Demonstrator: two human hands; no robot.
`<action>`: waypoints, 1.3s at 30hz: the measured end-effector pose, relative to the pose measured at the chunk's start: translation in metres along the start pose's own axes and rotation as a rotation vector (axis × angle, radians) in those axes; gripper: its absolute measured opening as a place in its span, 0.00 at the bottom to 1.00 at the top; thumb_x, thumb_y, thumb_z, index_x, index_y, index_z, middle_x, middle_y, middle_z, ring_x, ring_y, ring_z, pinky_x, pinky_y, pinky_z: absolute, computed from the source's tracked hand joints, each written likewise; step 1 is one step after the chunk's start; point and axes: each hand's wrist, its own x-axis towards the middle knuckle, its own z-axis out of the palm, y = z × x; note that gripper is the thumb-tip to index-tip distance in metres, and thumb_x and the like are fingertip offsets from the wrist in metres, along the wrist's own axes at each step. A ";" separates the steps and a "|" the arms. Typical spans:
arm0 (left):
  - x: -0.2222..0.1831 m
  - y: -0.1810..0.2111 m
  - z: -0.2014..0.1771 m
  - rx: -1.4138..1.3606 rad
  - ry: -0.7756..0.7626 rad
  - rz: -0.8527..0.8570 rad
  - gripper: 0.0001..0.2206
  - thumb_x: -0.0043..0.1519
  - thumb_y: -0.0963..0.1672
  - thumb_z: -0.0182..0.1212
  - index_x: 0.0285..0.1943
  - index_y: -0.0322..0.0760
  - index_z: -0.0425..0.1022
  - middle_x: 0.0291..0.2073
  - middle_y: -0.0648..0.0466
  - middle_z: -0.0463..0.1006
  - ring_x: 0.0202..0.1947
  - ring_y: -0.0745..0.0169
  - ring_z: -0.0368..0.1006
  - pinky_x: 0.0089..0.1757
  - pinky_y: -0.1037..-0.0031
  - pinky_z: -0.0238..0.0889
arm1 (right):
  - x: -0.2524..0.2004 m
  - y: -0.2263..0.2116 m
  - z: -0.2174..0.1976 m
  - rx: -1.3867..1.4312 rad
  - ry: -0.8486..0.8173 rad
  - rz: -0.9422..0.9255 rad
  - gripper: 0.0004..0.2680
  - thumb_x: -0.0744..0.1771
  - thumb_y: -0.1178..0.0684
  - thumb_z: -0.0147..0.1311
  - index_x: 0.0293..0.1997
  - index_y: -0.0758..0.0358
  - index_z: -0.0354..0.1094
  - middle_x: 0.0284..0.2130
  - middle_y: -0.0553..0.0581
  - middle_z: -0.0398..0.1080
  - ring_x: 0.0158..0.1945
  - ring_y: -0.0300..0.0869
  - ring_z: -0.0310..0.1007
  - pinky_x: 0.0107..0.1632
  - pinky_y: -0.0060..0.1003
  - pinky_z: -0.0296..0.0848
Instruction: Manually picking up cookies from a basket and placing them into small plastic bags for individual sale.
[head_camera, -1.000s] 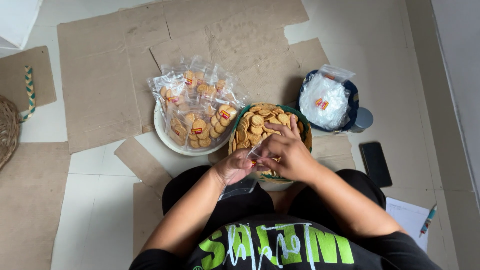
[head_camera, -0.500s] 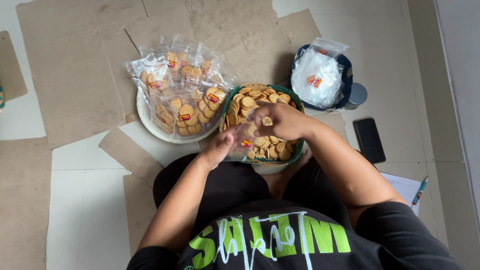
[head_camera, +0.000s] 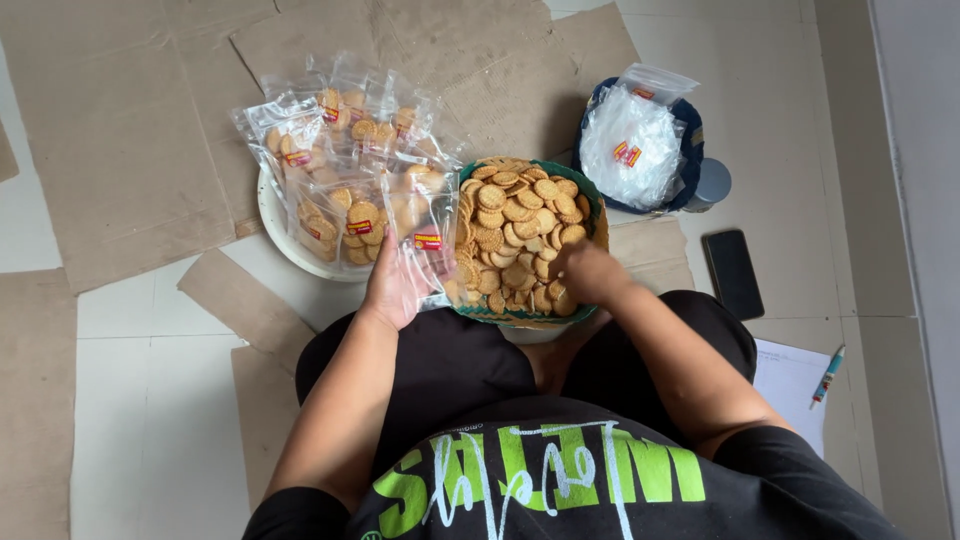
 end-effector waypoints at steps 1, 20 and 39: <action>0.003 0.002 0.007 0.000 -0.003 -0.003 0.35 0.60 0.66 0.48 0.62 0.44 0.73 0.45 0.41 0.83 0.45 0.44 0.81 0.49 0.56 0.76 | -0.001 -0.002 0.005 -0.001 -0.001 0.004 0.06 0.63 0.47 0.60 0.39 0.37 0.81 0.42 0.50 0.78 0.49 0.50 0.77 0.53 0.45 0.77; 0.019 -0.008 0.000 0.023 0.020 -0.042 0.34 0.57 0.67 0.50 0.58 0.47 0.76 0.44 0.41 0.83 0.44 0.43 0.82 0.48 0.56 0.76 | 0.019 0.019 0.087 -0.262 -0.079 -0.083 0.19 0.63 0.34 0.47 0.59 0.40 0.69 0.49 0.52 0.64 0.56 0.49 0.63 0.51 0.48 0.71; 0.001 -0.024 0.025 0.413 -0.223 -0.324 0.38 0.60 0.68 0.41 0.65 0.46 0.75 0.41 0.41 0.84 0.43 0.47 0.83 0.48 0.60 0.76 | 0.009 -0.010 -0.028 1.784 0.587 0.219 0.13 0.67 0.64 0.58 0.57 0.70 0.64 0.36 0.60 0.73 0.37 0.43 0.78 0.41 0.38 0.85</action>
